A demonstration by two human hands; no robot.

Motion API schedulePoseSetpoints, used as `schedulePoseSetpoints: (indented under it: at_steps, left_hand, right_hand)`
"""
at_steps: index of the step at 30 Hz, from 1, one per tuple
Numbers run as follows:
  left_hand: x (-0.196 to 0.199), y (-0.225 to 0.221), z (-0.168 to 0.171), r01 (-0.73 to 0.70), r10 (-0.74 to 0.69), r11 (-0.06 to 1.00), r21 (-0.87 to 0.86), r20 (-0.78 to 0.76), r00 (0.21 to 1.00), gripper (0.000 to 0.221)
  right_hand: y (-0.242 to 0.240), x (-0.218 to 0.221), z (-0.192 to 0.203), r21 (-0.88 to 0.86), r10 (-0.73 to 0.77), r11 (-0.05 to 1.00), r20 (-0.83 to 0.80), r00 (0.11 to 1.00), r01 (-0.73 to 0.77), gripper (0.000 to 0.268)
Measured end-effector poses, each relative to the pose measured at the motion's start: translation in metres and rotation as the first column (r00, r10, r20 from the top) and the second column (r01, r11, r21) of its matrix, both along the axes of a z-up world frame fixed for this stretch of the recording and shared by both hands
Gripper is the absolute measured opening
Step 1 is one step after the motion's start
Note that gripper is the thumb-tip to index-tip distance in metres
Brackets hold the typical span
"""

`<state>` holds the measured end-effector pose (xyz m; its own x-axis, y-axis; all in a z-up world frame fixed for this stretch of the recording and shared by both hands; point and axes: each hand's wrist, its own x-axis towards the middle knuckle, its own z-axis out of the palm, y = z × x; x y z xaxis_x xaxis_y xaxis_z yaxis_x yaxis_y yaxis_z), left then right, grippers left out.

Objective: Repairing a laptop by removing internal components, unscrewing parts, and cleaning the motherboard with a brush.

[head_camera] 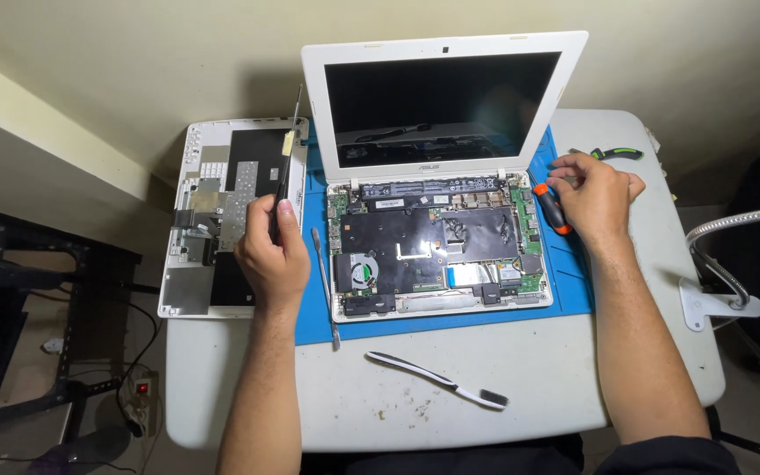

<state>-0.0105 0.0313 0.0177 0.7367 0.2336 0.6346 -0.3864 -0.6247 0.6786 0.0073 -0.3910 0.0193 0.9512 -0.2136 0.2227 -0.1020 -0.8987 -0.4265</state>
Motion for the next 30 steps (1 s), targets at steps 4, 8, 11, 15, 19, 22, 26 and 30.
schedulePoseSetpoints:
  at_steps: [4, 8, 11, 15, 19, 22, 26, 30]
  left_hand:
    - [0.000, -0.003, -0.001, 0.002, -0.001, 1.000, 0.023, -0.016, 1.000, 0.015]
    - [0.000, 0.000, -0.011, 0.102, -0.105, 0.990, 0.094, 0.026, 0.994, 0.020]
    - [-0.005, -0.018, -0.004, 0.265, -0.272, 0.942, 0.204, 0.006, 0.962, 0.021]
    - [-0.006, -0.036, -0.007, 0.436, -0.448, 0.848, 0.300, -0.033, 0.894, 0.022]
    - [-0.004, -0.031, -0.001, 0.432, -0.442, 0.847, 0.309, -0.042, 0.896, 0.021]
    - [-0.004, -0.023, -0.002, 0.421, -0.420, 0.849, 0.318, -0.075, 0.904, 0.020]
    - [-0.003, -0.024, -0.005, 0.411, -0.398, 0.851, 0.327, -0.109, 0.911, 0.020]
    - [-0.002, -0.026, -0.006, 0.433, -0.412, 0.840, 0.327, -0.137, 0.901, 0.021]
  right_hand:
    - [-0.001, 0.001, -0.004, 0.013, -0.025, 1.000, 0.012, 1.000, 0.025, 0.022]
    - [-0.004, 0.004, -0.013, 0.191, -0.044, 0.981, 0.189, 0.981, 0.007, 0.024]
    - [0.011, 0.003, -0.014, 0.544, -0.058, 0.831, 0.294, 0.954, -0.117, 0.023]
    - [0.025, -0.005, -0.006, 0.720, -0.041, 0.631, 0.402, 0.915, -0.289, 0.025]
    - [0.015, -0.008, -0.011, 0.746, -0.103, 0.613, 0.402, 0.910, -0.260, 0.025]
    - [0.009, -0.012, -0.006, 0.636, -0.099, 0.749, 0.386, 0.917, -0.187, 0.029]
    - [0.003, -0.011, -0.007, 0.610, -0.090, 0.777, 0.355, 0.931, -0.158, 0.033]
    - [0.004, -0.012, -0.003, 0.611, -0.066, 0.769, 0.367, 0.928, -0.187, 0.034]
